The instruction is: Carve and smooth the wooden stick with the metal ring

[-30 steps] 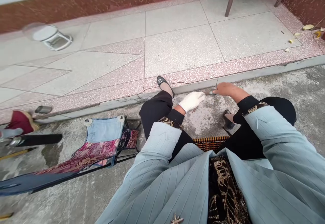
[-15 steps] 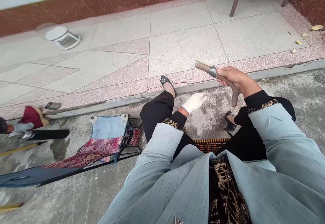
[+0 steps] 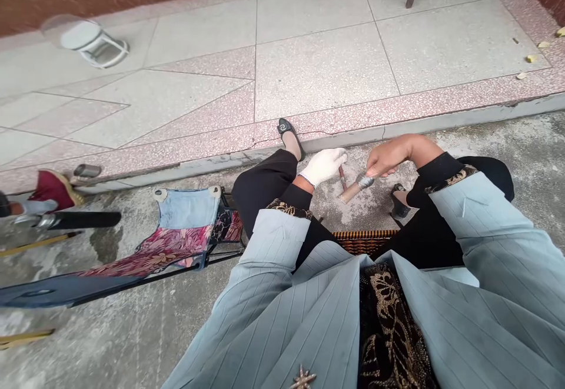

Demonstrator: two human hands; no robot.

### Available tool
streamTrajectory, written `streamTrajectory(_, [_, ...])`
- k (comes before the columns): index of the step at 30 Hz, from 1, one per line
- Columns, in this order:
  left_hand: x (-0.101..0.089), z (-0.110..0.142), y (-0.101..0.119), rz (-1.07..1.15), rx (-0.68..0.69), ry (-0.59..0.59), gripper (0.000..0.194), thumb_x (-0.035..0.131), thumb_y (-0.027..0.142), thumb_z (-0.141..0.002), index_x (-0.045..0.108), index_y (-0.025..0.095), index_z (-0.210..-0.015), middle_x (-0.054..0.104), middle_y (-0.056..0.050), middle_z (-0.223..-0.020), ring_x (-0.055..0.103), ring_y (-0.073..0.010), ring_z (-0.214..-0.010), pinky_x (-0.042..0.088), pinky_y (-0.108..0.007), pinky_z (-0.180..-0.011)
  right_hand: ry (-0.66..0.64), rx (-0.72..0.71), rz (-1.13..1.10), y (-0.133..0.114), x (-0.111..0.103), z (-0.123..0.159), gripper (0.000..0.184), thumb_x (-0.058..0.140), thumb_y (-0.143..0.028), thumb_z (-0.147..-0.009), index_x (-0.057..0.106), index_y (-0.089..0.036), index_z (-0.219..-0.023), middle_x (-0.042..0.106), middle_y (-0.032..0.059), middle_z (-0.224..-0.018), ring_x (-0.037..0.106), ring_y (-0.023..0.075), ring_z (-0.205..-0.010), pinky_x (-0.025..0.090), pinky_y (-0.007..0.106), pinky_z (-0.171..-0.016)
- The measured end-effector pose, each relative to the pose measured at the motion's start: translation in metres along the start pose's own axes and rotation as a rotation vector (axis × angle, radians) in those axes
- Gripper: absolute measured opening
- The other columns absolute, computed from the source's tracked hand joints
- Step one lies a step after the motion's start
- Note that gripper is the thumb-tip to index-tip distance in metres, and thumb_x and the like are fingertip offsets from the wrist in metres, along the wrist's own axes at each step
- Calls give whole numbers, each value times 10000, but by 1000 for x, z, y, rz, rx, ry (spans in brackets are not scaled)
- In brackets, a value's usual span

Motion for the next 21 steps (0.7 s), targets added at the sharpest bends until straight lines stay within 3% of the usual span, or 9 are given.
streamTrajectory(3, [0, 3, 3, -8, -2, -35, 354, 382, 385, -978, 670, 181, -1009, 705, -86, -935, 637, -213, -866, 433, -290, -769, 12, 156, 222, 10, 1, -22, 456, 667, -525, -854, 628, -142, -610, 544, 31, -531, 476, 131, -505, 405, 298, -566])
streamTrajectory(6, [7, 5, 8, 55, 24, -65, 353, 378, 382, -973, 660, 169, -959, 693, -81, -923, 620, -201, -837, 430, -287, -758, 234, 296, 314, 21, -27, -31, 434, 594, -490, -907, 635, -147, -644, 568, 73, -553, 508, 164, -524, 410, 332, -579])
streamTrajectory(9, [15, 6, 12, 214, 48, -85, 378, 357, 403, -978, 641, 161, -913, 682, -66, -886, 596, -176, -774, 437, -278, -728, 542, 307, 183, 25, -62, -24, 417, 554, -513, -927, 654, -140, -768, 598, 102, -620, 562, 187, -593, 437, 337, -628])
streamTrajectory(11, [17, 7, 14, 310, 56, -99, 380, 357, 407, -976, 629, 155, -896, 675, -57, -865, 584, -163, -743, 441, -271, -709, 674, 236, -7, 23, -76, -15, 447, 524, -550, -940, 638, -138, -809, 607, 107, -661, 564, 179, -609, 446, 323, -641])
streamTrajectory(15, [13, 5, 14, 371, 43, -36, 360, 365, 388, -966, 626, 150, -897, 660, -41, -830, 570, -156, -724, 440, -274, -716, 700, 13, -317, 6, -81, -3, 489, 483, -618, -943, 602, -159, -820, 577, 73, -649, 519, 149, -577, 438, 284, -594])
streamTrajectory(21, [12, 2, 9, 318, 38, 8, 348, 380, 372, -970, 637, 150, -893, 630, -18, -769, 555, -153, -719, 411, -273, -711, 659, -93, -396, -13, -73, 2, 450, 504, -569, -955, 596, -157, -799, 573, 58, -651, 487, 123, -564, 410, 254, -554])
Point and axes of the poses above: each hand's wrist, its own z-axis away from the middle knuckle, its own x-axis out of the palm, y = z × x, the point moved 7 cm from there along -z, towards the middle knuckle
